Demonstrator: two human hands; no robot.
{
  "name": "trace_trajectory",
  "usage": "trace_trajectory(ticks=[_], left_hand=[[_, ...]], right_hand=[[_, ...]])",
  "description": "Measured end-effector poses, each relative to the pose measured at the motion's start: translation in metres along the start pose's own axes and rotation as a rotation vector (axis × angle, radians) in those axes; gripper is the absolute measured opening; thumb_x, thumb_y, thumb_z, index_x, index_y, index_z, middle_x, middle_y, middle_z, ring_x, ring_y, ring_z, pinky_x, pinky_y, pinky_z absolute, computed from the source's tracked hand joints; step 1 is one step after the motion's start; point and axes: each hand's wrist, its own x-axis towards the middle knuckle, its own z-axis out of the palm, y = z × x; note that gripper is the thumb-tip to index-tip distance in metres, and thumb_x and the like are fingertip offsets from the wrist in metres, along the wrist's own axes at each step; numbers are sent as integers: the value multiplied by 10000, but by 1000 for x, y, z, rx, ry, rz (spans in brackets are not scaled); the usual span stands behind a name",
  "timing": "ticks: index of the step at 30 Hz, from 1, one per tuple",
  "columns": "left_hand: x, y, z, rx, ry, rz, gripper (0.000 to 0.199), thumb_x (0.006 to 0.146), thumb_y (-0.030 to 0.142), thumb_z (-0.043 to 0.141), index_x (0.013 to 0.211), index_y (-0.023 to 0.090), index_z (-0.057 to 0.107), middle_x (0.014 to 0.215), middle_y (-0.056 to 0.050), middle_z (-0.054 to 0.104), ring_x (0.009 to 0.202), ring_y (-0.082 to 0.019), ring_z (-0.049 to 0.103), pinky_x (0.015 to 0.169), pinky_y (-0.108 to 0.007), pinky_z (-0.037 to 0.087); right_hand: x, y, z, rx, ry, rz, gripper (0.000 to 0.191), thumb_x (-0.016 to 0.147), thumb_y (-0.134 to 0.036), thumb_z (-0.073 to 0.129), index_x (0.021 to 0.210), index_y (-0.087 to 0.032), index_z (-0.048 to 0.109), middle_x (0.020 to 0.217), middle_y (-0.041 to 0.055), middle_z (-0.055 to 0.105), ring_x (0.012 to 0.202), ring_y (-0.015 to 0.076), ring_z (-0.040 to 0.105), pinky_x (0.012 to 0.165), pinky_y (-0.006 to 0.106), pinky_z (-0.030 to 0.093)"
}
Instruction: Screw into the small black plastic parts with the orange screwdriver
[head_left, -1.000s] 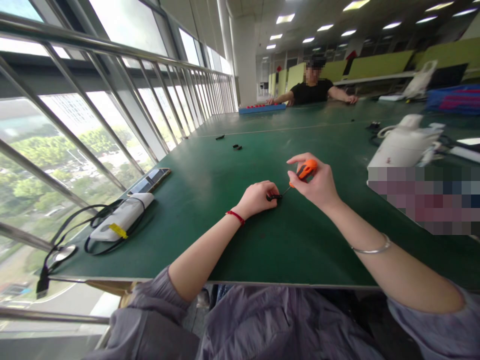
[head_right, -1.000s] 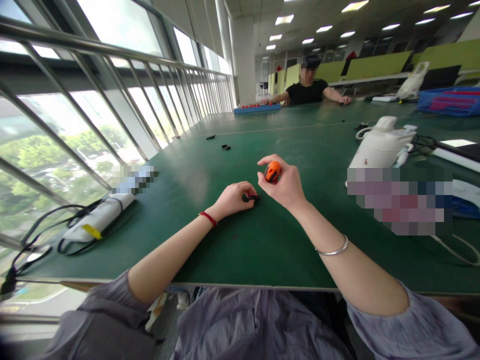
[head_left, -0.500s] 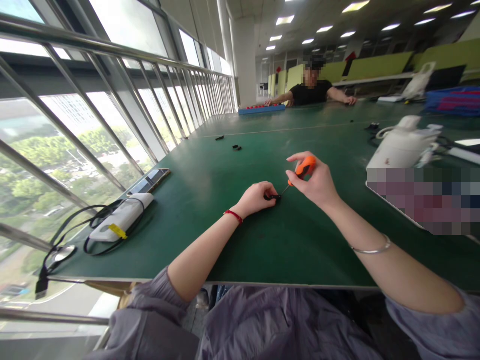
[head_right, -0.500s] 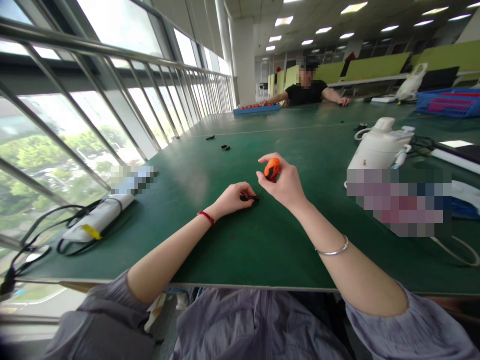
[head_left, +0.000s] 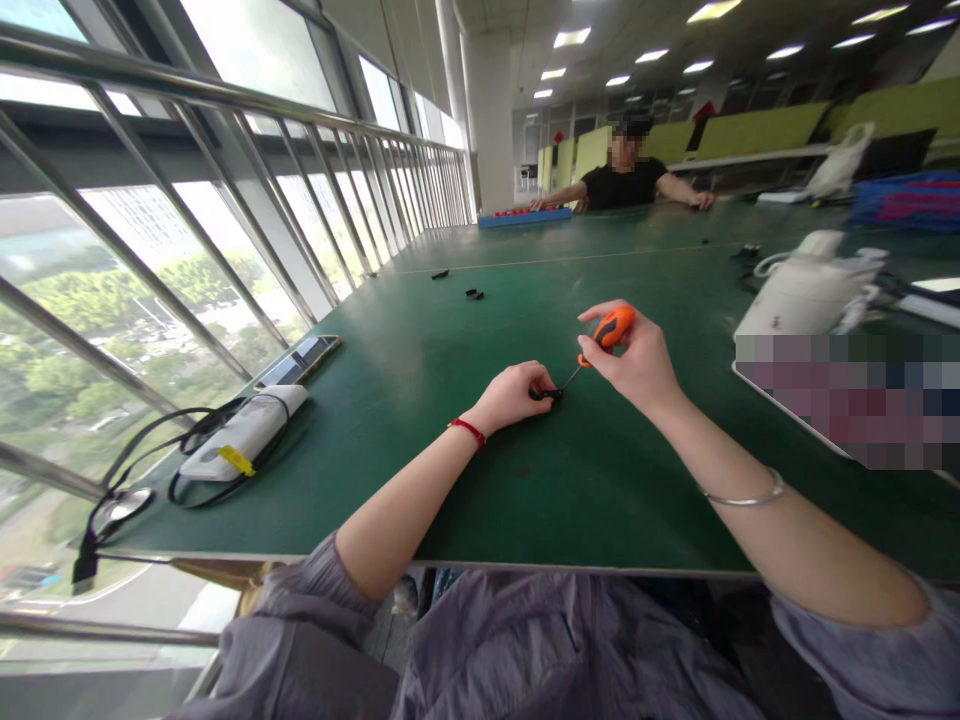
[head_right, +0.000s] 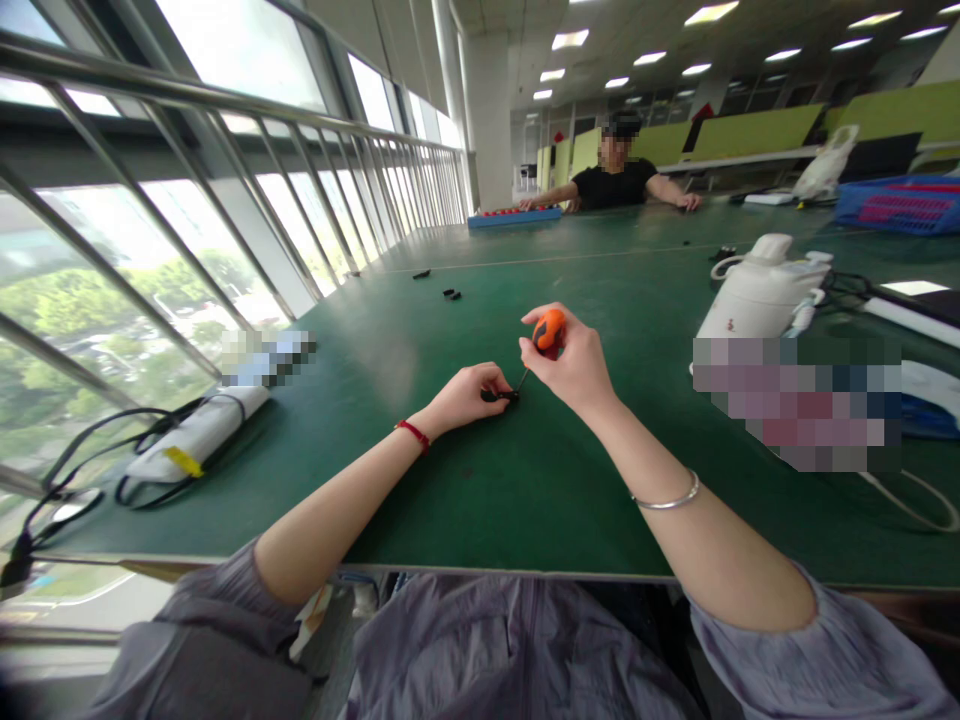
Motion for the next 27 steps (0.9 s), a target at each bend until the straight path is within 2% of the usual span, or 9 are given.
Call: trace_trajectory(ticks=[3, 9, 12, 15, 17, 21, 23, 27], left_hand=[[0, 1, 0, 3, 6, 9, 98, 689, 171, 613, 783, 147, 622, 815, -18, 629, 716, -124, 583, 645, -222, 487], [0, 0, 0, 1, 8, 23, 88, 697, 179, 608, 779, 153, 622, 822, -18, 628, 721, -124, 580, 651, -224, 485], [0, -1, 1, 6, 10, 22, 91, 697, 182, 609, 781, 152, 624, 820, -19, 627, 721, -126, 579, 648, -224, 485], [0, 0, 0, 5, 10, 16, 91, 693, 182, 611, 778, 150, 622, 819, -20, 628, 720, -126, 581, 639, -222, 484], [0, 0, 0, 4, 7, 18, 94, 691, 177, 611, 781, 150, 621, 821, -20, 629, 722, -126, 582, 640, -221, 484], [0, 0, 0, 11, 2, 22, 95, 695, 175, 609, 786, 153, 624, 824, -18, 630, 724, -125, 584, 644, -221, 484], [0, 0, 0, 14, 3, 20, 89, 697, 176, 608, 781, 154, 623, 824, -17, 628, 725, -125, 585, 642, -221, 483], [0, 0, 0, 16, 4, 10, 92, 696, 178, 610, 784, 156, 623, 827, -16, 630, 727, -125, 586, 645, -221, 485]], right_hand=[[0, 2, 0, 15, -5, -6, 292, 692, -237, 632, 974, -205, 563, 667, -25, 543, 554, 138, 524, 584, 273, 443], [-1, -5, -2, -13, -83, 45, 112, 765, -310, 587, 795, -203, 605, 446, -63, 454, 429, 120, 458, 586, 281, 429], [-1, -7, -2, -16, -65, -18, 115, 741, -275, 604, 833, -206, 606, 526, -50, 492, 461, 115, 457, 582, 274, 424], [-1, -4, -2, 4, -43, -59, 249, 707, -232, 615, 952, -214, 576, 673, -24, 542, 545, 132, 512, 586, 272, 432], [-1, -3, -1, 7, -39, -44, 314, 699, -243, 623, 1005, -220, 552, 678, -25, 541, 573, 146, 536, 596, 277, 437], [-1, -2, -1, -31, -73, 40, 162, 740, -324, 610, 857, -212, 597, 501, -52, 471, 492, 142, 507, 597, 286, 421], [-1, -3, 0, -28, -95, 67, 146, 760, -348, 593, 791, -207, 613, 444, -61, 427, 440, 127, 461, 574, 282, 408], [-1, -2, -1, -7, -58, -14, 127, 736, -297, 606, 820, -203, 617, 556, -40, 498, 483, 116, 464, 576, 269, 409]])
